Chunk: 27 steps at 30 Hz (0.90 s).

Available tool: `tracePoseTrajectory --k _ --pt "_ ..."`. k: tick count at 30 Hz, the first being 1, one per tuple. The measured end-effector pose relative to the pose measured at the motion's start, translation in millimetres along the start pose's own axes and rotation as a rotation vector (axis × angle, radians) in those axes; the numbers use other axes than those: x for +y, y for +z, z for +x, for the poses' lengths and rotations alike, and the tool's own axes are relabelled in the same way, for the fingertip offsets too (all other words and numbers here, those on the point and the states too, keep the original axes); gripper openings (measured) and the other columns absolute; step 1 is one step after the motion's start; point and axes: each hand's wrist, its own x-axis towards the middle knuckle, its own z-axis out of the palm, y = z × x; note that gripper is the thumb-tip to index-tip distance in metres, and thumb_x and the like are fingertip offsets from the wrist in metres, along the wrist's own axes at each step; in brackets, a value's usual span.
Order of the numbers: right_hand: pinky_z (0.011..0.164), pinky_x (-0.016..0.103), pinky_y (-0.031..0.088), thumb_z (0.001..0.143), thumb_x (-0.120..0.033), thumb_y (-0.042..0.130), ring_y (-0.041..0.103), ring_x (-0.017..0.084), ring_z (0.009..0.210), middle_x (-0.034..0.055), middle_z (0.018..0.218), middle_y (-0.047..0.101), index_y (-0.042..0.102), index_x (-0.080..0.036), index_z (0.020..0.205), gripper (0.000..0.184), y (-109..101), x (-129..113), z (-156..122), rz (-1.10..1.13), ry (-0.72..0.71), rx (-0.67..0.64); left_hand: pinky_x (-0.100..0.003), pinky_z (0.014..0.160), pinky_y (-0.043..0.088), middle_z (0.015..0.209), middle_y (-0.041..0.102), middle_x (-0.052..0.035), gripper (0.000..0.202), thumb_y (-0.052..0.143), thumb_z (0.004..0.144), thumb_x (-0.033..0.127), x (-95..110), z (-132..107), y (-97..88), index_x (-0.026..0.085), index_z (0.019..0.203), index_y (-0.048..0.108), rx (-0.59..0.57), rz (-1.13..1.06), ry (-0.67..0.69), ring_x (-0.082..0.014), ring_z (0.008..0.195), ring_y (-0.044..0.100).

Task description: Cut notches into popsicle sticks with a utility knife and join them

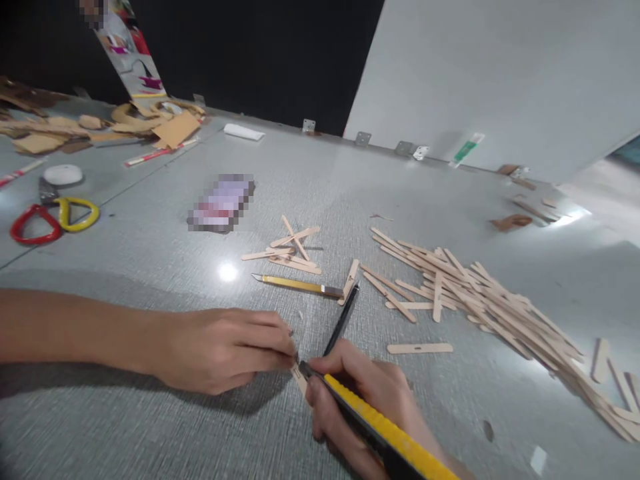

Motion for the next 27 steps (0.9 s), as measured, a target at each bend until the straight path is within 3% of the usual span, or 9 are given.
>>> tracePoseTrajectory --k 5,13,19,23,27 --pt "0.048 0.021 0.046 0.11 -0.033 0.053 0.061 0.012 0.049 -0.0037 0.06 0.068 0.057 -0.025 0.095 0.018 -1.0 0.2 3.1 -0.038 -0.093 0.008 -0.032 0.092 0.06 0.105 0.076 -0.0151 0.029 0.047 0.105 0.004 -0.4 0.8 1.6 0.003 0.105 0.076 -0.04 0.016 -0.018 -0.0224 0.094 0.065" --pt "0.047 0.022 0.045 0.111 -0.036 0.052 0.06 0.012 0.049 -0.0051 0.06 0.066 0.057 -0.026 0.094 0.021 -0.2 2.3 2.3 -0.09 -0.057 -0.006 -0.032 0.09 0.059 0.106 0.076 -0.014 0.029 0.048 0.106 0.005 -1.1 1.7 1.6 0.007 0.102 0.077 -0.047 0.033 -0.017 -0.0215 0.092 0.064" --pt "0.049 0.025 0.042 0.106 -0.025 0.053 0.056 0.013 0.049 -0.005 0.064 0.061 0.059 -0.026 0.095 0.012 3.2 1.0 5.4 -0.332 -0.245 0.111 -0.032 0.085 0.058 0.102 0.075 -0.0134 0.021 0.054 0.103 0.005 -0.7 1.1 2.2 0.006 0.102 0.076 -0.035 0.061 -0.003 -0.0211 0.089 0.063" --pt "0.048 0.025 0.042 0.107 -0.019 0.049 0.055 0.012 0.048 -0.0045 0.066 0.061 0.058 -0.025 0.1 0.012 6.0 -0.7 4.1 -0.37 -0.322 0.076 -0.032 0.082 0.058 0.102 0.074 -0.012 0.016 0.06 0.099 0.004 -1.3 -0.8 3.7 0.009 0.102 0.074 -0.048 0.093 0.002 -0.0211 0.09 0.062" --pt "0.047 0.026 0.038 0.108 -0.02 0.048 0.052 0.011 0.047 -0.0055 0.064 0.057 0.057 -0.025 0.101 0.013 5.2 -3.7 1.9 -0.353 -0.31 0.042 -0.034 0.082 0.057 0.1 0.074 -0.0112 0.021 0.053 0.102 0.005 0.3 -0.2 5.8 0.009 0.1 0.074 -0.062 0.124 -0.012 -0.0204 0.087 0.06"
